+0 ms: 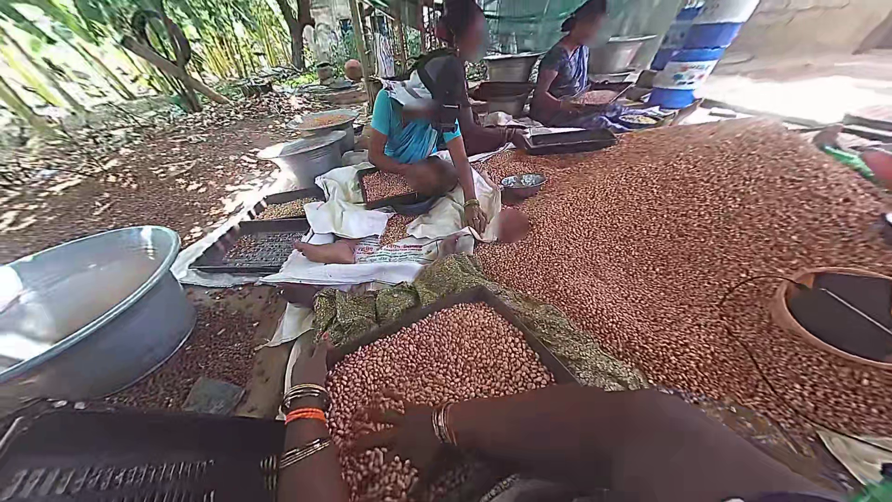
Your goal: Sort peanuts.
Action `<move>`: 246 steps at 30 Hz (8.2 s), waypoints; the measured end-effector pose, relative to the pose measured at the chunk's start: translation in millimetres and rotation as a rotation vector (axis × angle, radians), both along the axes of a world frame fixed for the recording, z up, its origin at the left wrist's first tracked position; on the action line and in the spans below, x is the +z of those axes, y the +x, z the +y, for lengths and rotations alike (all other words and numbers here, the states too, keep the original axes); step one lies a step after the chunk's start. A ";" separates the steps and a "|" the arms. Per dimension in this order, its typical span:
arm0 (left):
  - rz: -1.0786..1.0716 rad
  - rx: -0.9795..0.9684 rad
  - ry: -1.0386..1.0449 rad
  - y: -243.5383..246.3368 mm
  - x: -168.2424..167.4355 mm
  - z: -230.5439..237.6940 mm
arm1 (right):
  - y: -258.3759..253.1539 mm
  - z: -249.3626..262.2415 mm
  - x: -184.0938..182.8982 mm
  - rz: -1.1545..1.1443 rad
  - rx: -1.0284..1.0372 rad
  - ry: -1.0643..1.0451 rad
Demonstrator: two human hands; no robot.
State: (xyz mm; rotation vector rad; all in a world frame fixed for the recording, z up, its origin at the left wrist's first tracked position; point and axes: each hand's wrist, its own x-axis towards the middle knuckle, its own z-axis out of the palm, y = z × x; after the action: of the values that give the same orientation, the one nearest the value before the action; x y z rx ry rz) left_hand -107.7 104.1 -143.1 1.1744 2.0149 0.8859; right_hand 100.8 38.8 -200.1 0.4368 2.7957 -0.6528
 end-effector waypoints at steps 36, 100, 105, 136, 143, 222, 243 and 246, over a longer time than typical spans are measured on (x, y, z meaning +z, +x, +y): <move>0.190 -0.141 -0.125 -1.6 -5.4 8.0 | 64.5 54.3 18.5 -0.090 -0.477 0.137; 0.082 -0.087 0.060 2.1 19.6 -19.8 | 180.0 81.2 54.0 0.173 -0.847 0.098; 0.035 -0.072 0.104 -0.3 18.5 -19.4 | 132.2 21.1 20.3 0.161 -0.598 0.108; -0.010 -0.095 0.042 -0.1 19.2 -14.1 | 117.1 -21.2 17.0 -0.004 -0.306 -0.066; 0.035 -0.084 -0.114 -5.9 2.6 4.0 | -0.3 11.5 10.5 -0.112 -0.089 0.051; -0.025 -0.069 -0.089 -3.9 8.2 1.3 | 5.4 3.3 4.0 -0.060 0.059 -0.006; -0.058 -0.071 0.048 2.4 23.6 -16.0 | 109.7 -16.9 27.6 -0.213 -0.349 -0.078; -0.034 -0.069 -0.036 0.6 17.5 -7.2 | 54.7 -13.0 13.3 -0.162 -0.058 -0.110</move>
State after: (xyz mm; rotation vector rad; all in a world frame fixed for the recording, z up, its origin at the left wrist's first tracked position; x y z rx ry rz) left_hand -107.1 97.0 -125.6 1.1937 1.9437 0.8263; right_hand 155.5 25.7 -186.8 0.5263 2.5896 -0.7444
